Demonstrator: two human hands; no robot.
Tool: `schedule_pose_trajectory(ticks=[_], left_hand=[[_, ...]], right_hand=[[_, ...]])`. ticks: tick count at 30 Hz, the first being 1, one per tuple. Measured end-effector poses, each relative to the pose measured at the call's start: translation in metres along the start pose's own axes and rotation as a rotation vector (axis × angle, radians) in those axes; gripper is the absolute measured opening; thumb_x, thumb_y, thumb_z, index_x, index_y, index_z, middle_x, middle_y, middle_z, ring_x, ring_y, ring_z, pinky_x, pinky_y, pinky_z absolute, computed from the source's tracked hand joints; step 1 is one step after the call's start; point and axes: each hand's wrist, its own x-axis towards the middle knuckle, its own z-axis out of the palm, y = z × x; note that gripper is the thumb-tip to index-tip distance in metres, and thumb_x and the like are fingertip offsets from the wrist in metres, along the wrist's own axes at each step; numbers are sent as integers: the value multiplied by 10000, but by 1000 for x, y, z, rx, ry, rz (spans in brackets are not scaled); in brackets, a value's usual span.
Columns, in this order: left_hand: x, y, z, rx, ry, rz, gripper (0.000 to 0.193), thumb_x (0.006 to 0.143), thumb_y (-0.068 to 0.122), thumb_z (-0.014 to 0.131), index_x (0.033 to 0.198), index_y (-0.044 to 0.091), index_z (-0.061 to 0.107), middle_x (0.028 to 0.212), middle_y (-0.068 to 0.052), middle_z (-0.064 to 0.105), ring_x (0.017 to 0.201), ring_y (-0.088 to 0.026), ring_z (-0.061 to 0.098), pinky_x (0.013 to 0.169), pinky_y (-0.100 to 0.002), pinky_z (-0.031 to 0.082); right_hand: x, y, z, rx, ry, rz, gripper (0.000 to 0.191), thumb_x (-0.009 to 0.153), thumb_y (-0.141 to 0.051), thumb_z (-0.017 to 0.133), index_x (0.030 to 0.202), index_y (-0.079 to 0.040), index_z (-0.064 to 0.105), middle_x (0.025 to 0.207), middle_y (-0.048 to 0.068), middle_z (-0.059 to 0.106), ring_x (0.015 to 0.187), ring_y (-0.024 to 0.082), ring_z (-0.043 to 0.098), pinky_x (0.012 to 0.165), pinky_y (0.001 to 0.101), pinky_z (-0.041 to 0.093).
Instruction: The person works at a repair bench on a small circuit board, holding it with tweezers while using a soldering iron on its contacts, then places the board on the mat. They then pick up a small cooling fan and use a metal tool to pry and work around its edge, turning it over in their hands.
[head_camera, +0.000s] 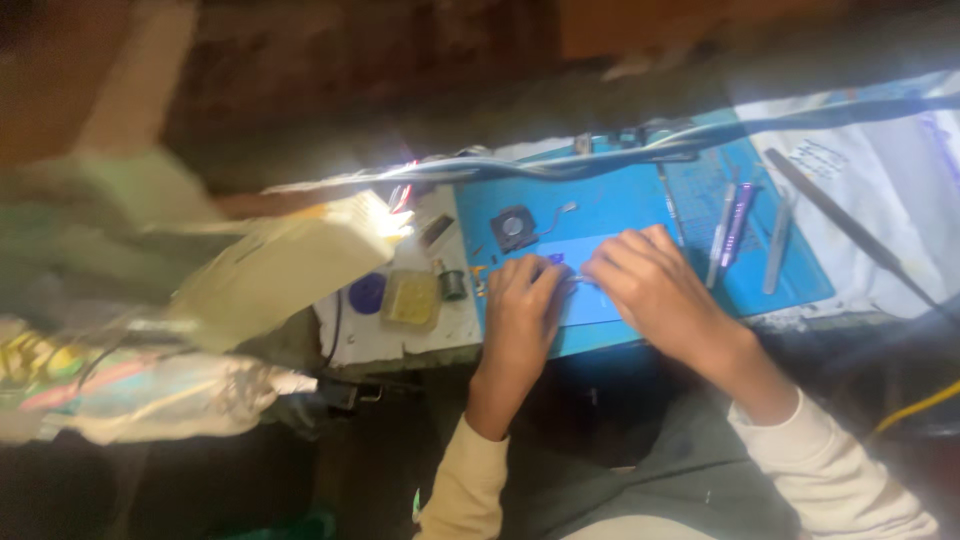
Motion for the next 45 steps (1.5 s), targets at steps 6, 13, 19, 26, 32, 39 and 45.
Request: schedule_pose_trajectory(ticks=[6, 13, 19, 26, 32, 39, 45], left_hand=[[-2, 5, 6, 56, 60, -55, 190, 892, 105, 748, 1060, 56, 673, 1038, -111, 621, 991, -329, 572, 871, -454, 434], [-2, 8, 8, 136, 49, -116, 254, 869, 152, 781, 1059, 35, 660, 964, -133, 597, 957, -343, 560, 847, -465, 411], [11, 15, 10, 229, 43, -190, 264, 869, 193, 792, 1019, 40, 639, 982, -142, 614, 973, -350, 567, 872, -477, 406], [32, -17, -21, 235, 88, -153, 597, 849, 169, 794, 1336, -79, 551, 1284, -254, 571, 1148, -423, 564, 963, -504, 444], [58, -35, -29, 244, -245, -142, 523, 768, 58, 779, 1238, -58, 581, 1211, -261, 572, 1132, -430, 563, 960, -506, 465], [38, 0, -58, -43, 0, -181, 530, 827, 91, 843, 1285, -32, 604, 1203, -216, 573, 1107, -391, 568, 944, -442, 484], [-8, 21, -41, -715, 296, -154, 626, 938, 182, 744, 1469, -29, 488, 1392, -139, 518, 1324, -312, 547, 1138, -401, 463]], right_hand=[[-1, 7, 5, 59, -10, 1, 151, 852, -109, 714, 985, -39, 702, 919, 96, 630, 922, 278, 591, 843, 426, 421], [4, 0, 7, 7, -10, 76, 109, 838, -160, 741, 855, -82, 666, 858, 66, 618, 919, 254, 595, 927, 463, 405], [3, -5, 11, -99, 123, 168, 109, 869, -148, 749, 929, -73, 695, 907, 82, 636, 983, 274, 609, 981, 467, 386], [-66, -9, -30, -54, 426, 606, 95, 1080, -59, 718, 1175, -58, 717, 1136, 96, 682, 1044, 276, 648, 951, 364, 495], [-104, 20, -45, -11, 383, 736, 145, 1094, -96, 680, 1179, 21, 672, 1137, 160, 669, 1059, 337, 666, 932, 391, 516], [-93, 61, -21, -263, 254, 831, 302, 970, -226, 786, 1149, 7, 718, 1093, 212, 644, 1017, 425, 632, 862, 496, 501], [-101, 72, -3, -216, 331, 907, 161, 985, -150, 736, 1054, -7, 710, 1076, 165, 674, 970, 376, 664, 846, 483, 514]])
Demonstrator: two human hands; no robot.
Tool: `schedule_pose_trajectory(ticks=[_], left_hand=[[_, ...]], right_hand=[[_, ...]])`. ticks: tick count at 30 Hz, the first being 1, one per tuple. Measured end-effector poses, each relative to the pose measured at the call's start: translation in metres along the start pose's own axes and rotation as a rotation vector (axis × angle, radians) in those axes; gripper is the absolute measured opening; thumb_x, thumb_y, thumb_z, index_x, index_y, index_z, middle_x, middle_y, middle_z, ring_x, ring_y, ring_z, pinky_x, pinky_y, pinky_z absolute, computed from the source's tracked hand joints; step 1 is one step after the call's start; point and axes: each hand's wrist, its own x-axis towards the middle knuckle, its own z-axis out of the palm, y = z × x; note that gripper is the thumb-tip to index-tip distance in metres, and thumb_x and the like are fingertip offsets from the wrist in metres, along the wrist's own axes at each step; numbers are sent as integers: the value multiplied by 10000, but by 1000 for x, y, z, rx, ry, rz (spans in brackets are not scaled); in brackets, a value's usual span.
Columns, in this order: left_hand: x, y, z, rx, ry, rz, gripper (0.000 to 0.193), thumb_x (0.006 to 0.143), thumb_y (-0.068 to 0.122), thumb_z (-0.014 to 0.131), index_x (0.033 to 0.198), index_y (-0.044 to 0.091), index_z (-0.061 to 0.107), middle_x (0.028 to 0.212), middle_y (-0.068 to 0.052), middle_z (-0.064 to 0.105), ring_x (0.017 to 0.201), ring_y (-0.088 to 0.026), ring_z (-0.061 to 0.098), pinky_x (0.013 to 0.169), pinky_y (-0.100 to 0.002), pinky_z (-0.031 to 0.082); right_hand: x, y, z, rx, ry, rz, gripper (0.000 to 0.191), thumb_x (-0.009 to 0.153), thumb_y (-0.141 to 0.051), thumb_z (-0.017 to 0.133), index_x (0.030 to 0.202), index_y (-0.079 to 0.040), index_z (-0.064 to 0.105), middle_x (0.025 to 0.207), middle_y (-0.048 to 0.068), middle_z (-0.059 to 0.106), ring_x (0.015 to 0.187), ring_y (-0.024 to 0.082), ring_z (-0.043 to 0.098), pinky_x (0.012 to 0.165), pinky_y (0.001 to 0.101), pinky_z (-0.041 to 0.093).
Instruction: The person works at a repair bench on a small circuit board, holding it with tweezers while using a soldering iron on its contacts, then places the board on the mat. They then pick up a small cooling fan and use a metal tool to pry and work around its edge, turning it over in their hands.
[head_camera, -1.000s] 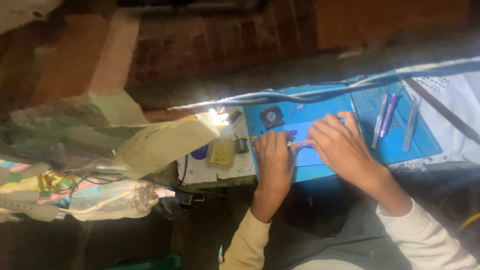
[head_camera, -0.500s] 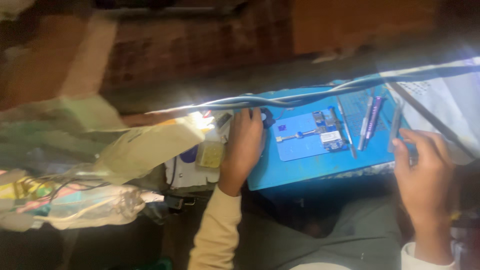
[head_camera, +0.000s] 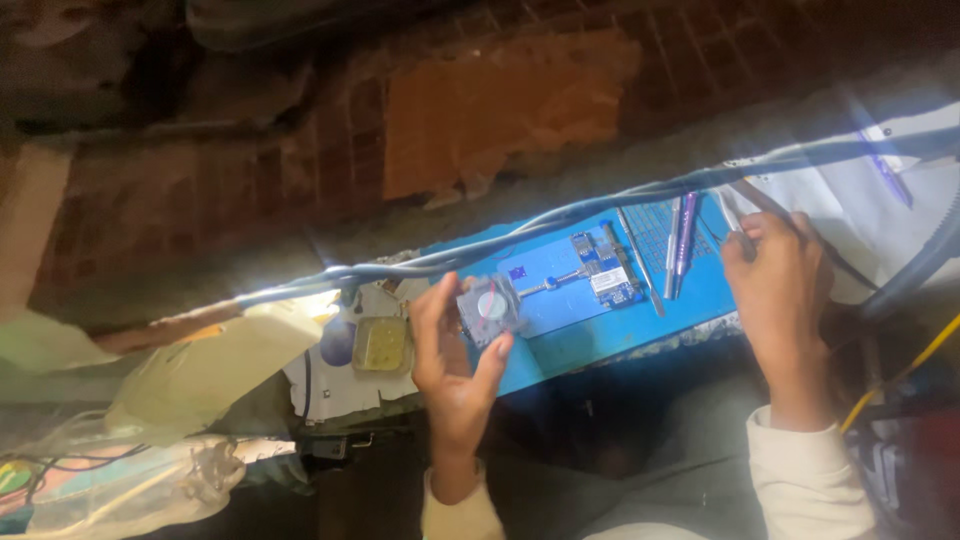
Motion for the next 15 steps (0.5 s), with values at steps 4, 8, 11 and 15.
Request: schedule_pose_trajectory(ticks=[4, 8, 11, 15], left_hand=[[-31, -14, 34, -701, 175, -194, 638, 1028, 360, 637, 1524, 14, 434, 1395, -129, 543, 1308, -315, 573, 1100, -471, 507], [-46, -21, 56, -1144, 284, -519, 616, 1049, 434, 486, 1554, 106, 354, 1421, -135, 547, 1156, -283, 600, 899, -419, 535], [-48, -21, 59, -1325, 265, -564, 596, 1122, 424, 429, 1605, 84, 353, 1426, -163, 536, 1076, -252, 591, 876, -375, 518], [-47, -20, 64, -1338, 271, -570, 617, 1111, 425, 418, 1616, 82, 336, 1421, -219, 542, 1045, -250, 583, 901, -368, 497]], right_hand=[[-7, -3, 1, 103, 19, 9, 157, 974, -102, 731, 1096, -8, 703, 1055, 154, 684, 925, 334, 674, 816, 460, 517], [-7, -7, -16, 142, 88, -91, 128, 1043, -102, 759, 1081, 3, 698, 1044, 152, 674, 940, 309, 672, 866, 431, 525], [-4, -15, -27, 246, 2, 17, 124, 1064, -138, 747, 1092, -20, 721, 979, 135, 664, 802, 284, 663, 728, 385, 506], [-4, -36, -16, 250, -142, -158, 213, 963, -178, 779, 1115, -40, 719, 1011, 129, 677, 829, 323, 668, 721, 419, 514]])
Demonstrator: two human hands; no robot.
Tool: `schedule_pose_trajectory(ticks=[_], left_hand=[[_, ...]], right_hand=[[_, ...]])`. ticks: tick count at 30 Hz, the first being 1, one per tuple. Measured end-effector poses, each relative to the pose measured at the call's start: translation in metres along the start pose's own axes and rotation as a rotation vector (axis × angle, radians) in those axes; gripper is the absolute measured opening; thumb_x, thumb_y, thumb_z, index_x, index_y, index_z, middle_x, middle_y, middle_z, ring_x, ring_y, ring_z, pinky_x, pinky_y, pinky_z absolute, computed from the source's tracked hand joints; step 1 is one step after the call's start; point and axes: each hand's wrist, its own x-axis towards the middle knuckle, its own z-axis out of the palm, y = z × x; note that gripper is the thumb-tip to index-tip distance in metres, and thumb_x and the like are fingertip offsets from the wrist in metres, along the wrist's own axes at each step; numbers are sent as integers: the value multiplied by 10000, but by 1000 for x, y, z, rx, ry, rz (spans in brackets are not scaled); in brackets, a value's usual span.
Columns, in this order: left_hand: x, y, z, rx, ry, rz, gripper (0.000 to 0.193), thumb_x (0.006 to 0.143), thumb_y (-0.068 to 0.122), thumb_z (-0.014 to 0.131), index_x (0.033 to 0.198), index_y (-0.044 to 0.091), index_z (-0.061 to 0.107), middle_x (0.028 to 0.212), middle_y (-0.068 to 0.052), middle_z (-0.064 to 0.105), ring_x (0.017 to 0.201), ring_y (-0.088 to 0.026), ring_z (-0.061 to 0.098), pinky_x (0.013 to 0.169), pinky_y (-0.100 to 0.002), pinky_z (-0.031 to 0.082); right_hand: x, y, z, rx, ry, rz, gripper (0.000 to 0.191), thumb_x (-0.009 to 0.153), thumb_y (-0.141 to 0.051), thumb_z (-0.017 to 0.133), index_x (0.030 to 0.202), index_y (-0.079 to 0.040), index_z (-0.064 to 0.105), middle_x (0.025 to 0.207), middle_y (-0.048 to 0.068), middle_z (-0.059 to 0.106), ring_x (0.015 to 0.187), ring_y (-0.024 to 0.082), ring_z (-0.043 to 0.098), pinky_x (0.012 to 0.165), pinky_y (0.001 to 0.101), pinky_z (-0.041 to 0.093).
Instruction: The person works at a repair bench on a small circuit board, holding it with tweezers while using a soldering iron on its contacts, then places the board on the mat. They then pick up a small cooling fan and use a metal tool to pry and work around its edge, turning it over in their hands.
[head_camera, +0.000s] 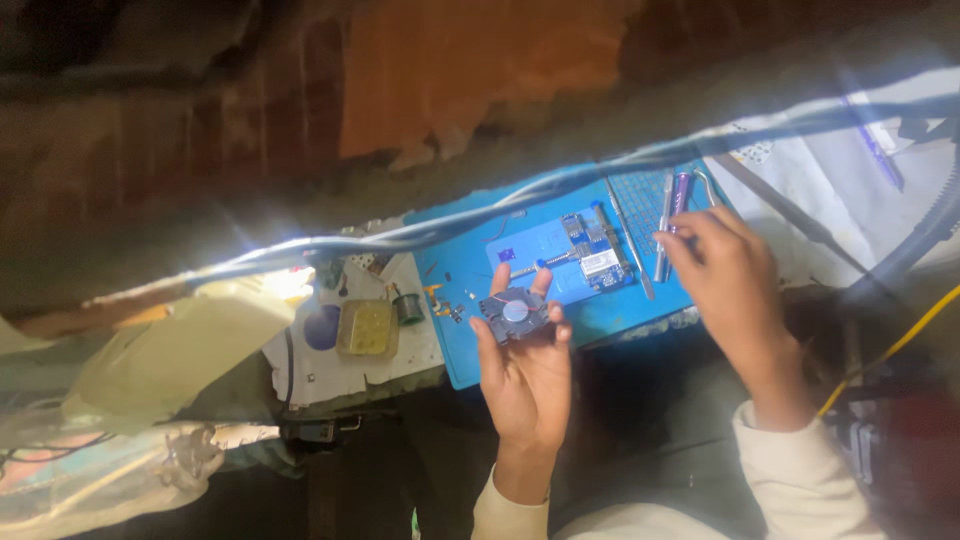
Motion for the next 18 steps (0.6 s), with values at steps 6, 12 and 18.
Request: schedule_pose_trajectory(ticks=[6, 12, 18], left_hand=[[-10, 7, 1, 84, -37, -26, 613, 1098, 398, 430, 1628, 116, 302, 1389, -192, 548, 1214, -321, 593, 1050, -459, 490], [-14, 2, 1, 11, -54, -87, 577, 1103, 437, 404, 1582, 121, 346, 1377, -160, 568, 1252, -343, 584, 1090, -490, 481], [-19, -5, 2, -143, -113, -143, 449, 1151, 458, 393, 1432, 120, 483, 1263, -86, 578, 1099, -277, 545, 945, -415, 463]], right_hand=[[22, 4, 23, -320, -37, 102, 265, 921, -291, 812, 1009, -55, 729, 993, 146, 679, 848, 385, 665, 705, 517, 491], [46, 8, 9, -4, -122, 214, 213, 893, -213, 796, 978, -34, 715, 939, 129, 647, 827, 305, 633, 714, 449, 461], [-11, -3, -53, 857, -198, 259, 116, 998, -98, 670, 1047, -4, 621, 1010, 98, 637, 835, 128, 585, 760, 267, 468]])
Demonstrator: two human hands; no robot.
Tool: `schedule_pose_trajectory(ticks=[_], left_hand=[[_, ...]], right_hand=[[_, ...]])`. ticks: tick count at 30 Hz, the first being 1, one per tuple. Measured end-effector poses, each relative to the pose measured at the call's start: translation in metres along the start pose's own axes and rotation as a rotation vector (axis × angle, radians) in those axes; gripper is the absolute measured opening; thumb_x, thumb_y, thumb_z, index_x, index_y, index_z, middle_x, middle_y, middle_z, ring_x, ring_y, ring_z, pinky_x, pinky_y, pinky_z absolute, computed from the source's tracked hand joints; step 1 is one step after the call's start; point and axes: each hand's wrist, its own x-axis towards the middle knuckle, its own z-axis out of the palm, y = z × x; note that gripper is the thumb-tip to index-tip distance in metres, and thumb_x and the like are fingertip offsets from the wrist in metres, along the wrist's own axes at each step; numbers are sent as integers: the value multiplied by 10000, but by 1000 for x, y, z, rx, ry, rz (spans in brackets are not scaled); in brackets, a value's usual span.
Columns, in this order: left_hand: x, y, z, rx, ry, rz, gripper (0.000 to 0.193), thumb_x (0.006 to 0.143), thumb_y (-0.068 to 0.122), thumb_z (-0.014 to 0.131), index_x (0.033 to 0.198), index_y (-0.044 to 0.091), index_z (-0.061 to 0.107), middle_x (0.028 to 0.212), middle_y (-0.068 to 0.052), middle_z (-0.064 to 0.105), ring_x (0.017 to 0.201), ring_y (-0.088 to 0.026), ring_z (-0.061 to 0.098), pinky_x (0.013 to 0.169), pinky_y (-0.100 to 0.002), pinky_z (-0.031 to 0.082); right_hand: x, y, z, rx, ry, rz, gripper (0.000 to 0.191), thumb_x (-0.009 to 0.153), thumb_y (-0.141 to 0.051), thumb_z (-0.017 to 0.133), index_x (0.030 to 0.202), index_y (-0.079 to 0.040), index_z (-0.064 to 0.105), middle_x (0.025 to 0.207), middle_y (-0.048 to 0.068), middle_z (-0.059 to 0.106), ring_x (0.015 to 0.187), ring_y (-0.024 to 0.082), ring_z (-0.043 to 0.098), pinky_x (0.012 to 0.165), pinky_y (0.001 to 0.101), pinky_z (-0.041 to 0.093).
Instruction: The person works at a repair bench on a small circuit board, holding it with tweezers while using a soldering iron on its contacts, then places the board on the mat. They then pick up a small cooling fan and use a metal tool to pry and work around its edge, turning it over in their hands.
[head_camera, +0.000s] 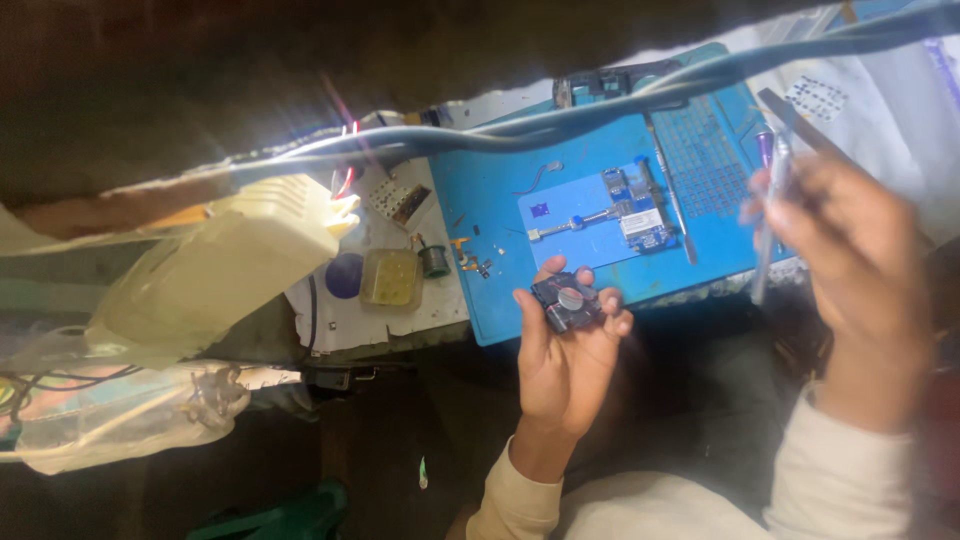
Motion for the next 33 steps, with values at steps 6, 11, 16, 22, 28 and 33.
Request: schedule_pose_trajectory(ticks=[6, 11, 16, 22, 28, 33], left_hand=[[2, -3, 7, -24, 18, -13, 337, 1137, 403, 414, 1320, 140, 519, 1259, -59, 566, 1050, -250, 516, 923, -390, 431], [1, -7, 14, 38, 25, -42, 313, 1153, 389, 457, 1357, 161, 527, 1288, -33, 540, 1065, -215, 507, 931, -362, 423], [-1, -5, 21, 195, 3, -43, 522, 1131, 402, 496, 1522, 59, 459, 1284, -18, 531, 1092, -140, 528, 976, -311, 442], [-4, -2, 30, 328, 10, -95, 651, 1121, 351, 568, 1631, -3, 370, 1264, 13, 511, 1085, -93, 521, 981, -274, 427], [-6, 2, 32, 444, -25, -61, 547, 1119, 287, 594, 1545, -30, 460, 1167, 0, 474, 1063, -98, 487, 999, -275, 401], [-9, 4, 33, 682, -77, 13, 487, 1049, 233, 579, 1413, -87, 532, 1229, -38, 468, 1112, -116, 471, 1017, -262, 382]], right_hand=[[-79, -2, 49, -127, -161, -131, 258, 850, 55, 746, 1050, -39, 612, 981, 101, 693, 881, 164, 654, 769, 248, 544], [-103, -1, 59, -378, -196, -306, 288, 828, -12, 757, 1088, -22, 635, 971, 97, 697, 847, 136, 687, 727, 242, 547], [-113, -5, 53, -377, -102, -259, 312, 871, 13, 718, 1172, -3, 634, 1009, 106, 705, 854, 123, 688, 743, 212, 555], [-117, -12, 53, -387, -51, -176, 390, 842, 35, 734, 1226, 43, 670, 955, 92, 698, 819, 114, 665, 731, 218, 524], [-120, -12, 54, -280, -79, -117, 365, 846, 15, 720, 1204, 65, 670, 976, 90, 680, 850, 104, 645, 748, 211, 511], [-120, -15, 56, -190, -87, -7, 373, 919, 21, 704, 1287, 82, 700, 1000, 99, 660, 817, 87, 611, 698, 198, 476]])
